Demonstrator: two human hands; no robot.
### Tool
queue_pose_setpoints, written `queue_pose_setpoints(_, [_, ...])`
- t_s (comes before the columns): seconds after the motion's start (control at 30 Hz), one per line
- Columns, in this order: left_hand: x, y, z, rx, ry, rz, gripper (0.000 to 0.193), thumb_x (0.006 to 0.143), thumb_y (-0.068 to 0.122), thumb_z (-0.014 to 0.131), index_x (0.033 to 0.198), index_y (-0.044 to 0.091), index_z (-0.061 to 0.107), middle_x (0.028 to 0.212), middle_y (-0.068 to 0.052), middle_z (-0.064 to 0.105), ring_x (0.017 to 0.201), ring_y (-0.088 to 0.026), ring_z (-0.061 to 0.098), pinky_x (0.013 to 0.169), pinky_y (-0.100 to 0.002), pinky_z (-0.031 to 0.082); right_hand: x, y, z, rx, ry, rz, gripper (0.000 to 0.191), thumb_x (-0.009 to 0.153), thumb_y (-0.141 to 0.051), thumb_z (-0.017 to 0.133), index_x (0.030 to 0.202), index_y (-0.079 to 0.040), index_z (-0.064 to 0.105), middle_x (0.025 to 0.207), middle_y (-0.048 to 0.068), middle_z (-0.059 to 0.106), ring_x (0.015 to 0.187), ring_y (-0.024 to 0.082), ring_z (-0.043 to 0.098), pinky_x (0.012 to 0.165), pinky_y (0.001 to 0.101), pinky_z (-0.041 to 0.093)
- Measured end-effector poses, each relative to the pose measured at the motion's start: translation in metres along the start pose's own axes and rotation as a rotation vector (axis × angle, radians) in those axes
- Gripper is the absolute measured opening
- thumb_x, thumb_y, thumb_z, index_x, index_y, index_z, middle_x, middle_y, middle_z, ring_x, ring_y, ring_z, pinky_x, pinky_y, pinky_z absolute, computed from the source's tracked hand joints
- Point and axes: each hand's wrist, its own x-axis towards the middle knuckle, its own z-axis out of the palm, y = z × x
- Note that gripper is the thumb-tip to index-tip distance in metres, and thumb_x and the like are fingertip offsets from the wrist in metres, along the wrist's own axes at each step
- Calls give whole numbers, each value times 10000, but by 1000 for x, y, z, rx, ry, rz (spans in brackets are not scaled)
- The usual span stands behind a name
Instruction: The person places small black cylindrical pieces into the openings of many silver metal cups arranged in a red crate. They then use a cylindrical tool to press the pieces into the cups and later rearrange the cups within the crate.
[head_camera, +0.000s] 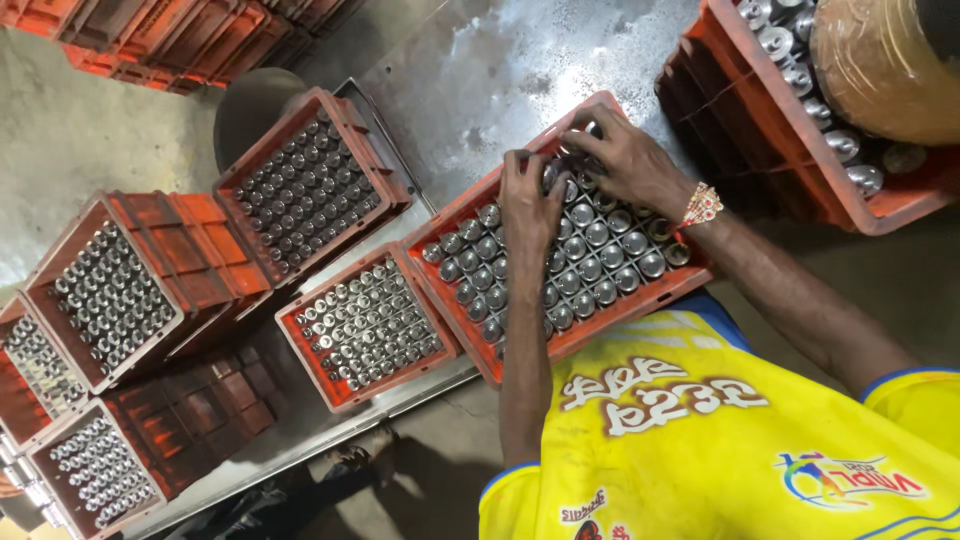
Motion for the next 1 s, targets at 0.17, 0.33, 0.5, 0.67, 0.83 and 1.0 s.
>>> queue_pose_setpoints(0.17, [0,0,-5,-74,-15,-125,417,833,72,814,1220,39,662,1174,-160,594,928,-275,696,791,-364,660,-4,-1,-2,-395,51,181,389,738,-232,890,1000,-72,652,1424,224,435,1336,423,426,1081,633,365])
queue_pose_setpoints(0.33, [-9,-1,0,47,59,24,397,910,72,748,1292,28,648,1210,-163,592,1100,-323,639,936,-450,594,0,0,10,-472,-34,244,496,781,-253,861,1132,17,637,1558,225,355,1453,428,323,1152,617,262])
queue_pose_setpoints(0.5, [-26,-9,-8,140,184,-63,305,930,164,755,1209,50,709,1242,-116,630,1192,-299,602,1050,-470,495,5,6,4,-264,-6,209,569,751,-241,858,1191,31,622,1470,186,451,1440,372,369,1174,608,294])
queue_pose_setpoints(0.67, [-90,-44,-62,508,332,-381,327,881,197,744,1155,21,708,1409,-165,530,1312,-351,470,1108,-527,421,-27,18,-33,448,256,342,393,824,-233,847,1076,-47,611,1365,168,544,1283,316,512,1089,512,436])
queue_pose_setpoints(0.83, [-114,-75,-68,694,307,-493,471,922,205,730,1287,-53,586,1499,-287,359,1348,-425,438,1105,-541,450,-41,9,-23,1304,280,799,431,863,-189,842,1149,-32,560,1288,202,558,1131,319,572,943,458,500])
queue_pose_setpoints(1.0, [-115,-78,-72,258,371,-680,364,908,131,695,1248,28,613,1537,-258,357,1435,-407,456,1168,-483,482,-17,-1,-10,314,-4,473,475,902,-145,837,1221,-17,509,1211,236,572,980,322,632,796,405,564])
